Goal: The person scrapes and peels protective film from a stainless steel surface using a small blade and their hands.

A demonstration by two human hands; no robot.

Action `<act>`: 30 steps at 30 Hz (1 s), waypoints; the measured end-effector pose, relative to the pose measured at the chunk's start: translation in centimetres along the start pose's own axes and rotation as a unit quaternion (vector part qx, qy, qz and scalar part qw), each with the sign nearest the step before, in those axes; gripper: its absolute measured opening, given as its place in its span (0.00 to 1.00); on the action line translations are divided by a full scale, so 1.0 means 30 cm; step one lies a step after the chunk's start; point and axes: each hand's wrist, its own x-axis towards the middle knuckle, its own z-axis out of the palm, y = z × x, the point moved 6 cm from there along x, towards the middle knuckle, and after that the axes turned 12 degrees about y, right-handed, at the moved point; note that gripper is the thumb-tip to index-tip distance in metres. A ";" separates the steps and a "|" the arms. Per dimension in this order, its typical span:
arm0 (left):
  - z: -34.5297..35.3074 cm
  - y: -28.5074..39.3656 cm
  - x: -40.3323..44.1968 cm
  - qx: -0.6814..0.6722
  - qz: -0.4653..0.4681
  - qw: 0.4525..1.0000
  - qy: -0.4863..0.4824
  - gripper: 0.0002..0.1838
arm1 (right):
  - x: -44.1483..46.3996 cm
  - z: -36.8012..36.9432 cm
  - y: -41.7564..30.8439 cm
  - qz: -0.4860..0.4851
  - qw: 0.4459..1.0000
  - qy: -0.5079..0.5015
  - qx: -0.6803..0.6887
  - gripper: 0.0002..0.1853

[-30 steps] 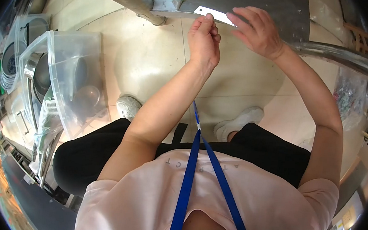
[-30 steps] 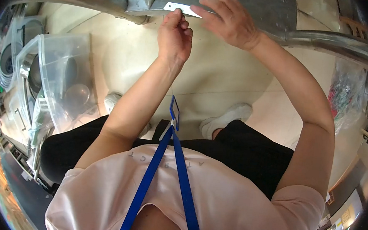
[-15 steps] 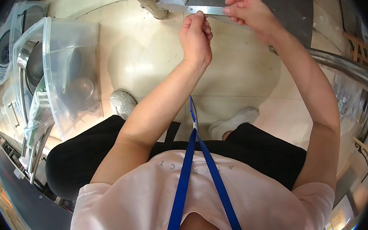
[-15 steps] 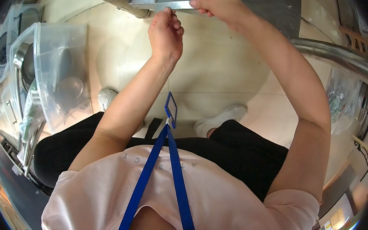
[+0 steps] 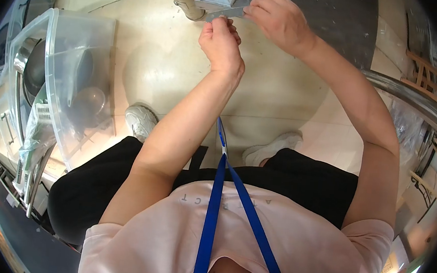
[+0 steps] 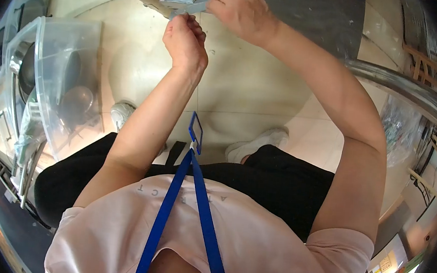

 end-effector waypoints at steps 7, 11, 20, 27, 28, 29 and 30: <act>0.006 0.013 0.013 0.016 0.008 1.000 -0.002 0.08 | -0.030 0.040 0.013 -0.030 0.999 -0.020 -0.028 0.08; 0.013 0.018 0.027 0.078 0.038 0.996 -0.015 0.10 | -0.028 0.049 0.008 -0.057 0.998 0.014 -0.035 0.04; 0.014 0.059 0.042 0.136 0.093 0.985 0.043 0.12 | -0.009 0.067 -0.018 -0.055 0.997 0.038 -0.031 0.02; 0.025 0.072 0.060 0.138 0.105 0.984 0.044 0.16 | 0.003 0.078 -0.022 -0.058 0.996 0.053 -0.044 0.03; 0.026 0.070 0.062 0.137 0.102 0.984 0.044 0.16 | 0.003 0.080 -0.020 -0.057 0.996 0.054 -0.044 0.03; 0.025 0.068 0.062 0.137 0.099 0.985 0.044 0.15 | 0.002 0.082 -0.020 -0.057 0.996 0.054 -0.044 0.03; 0.025 0.066 0.063 0.137 0.096 0.985 0.043 0.15 | 0.001 0.083 -0.019 -0.056 0.996 0.054 -0.043 0.03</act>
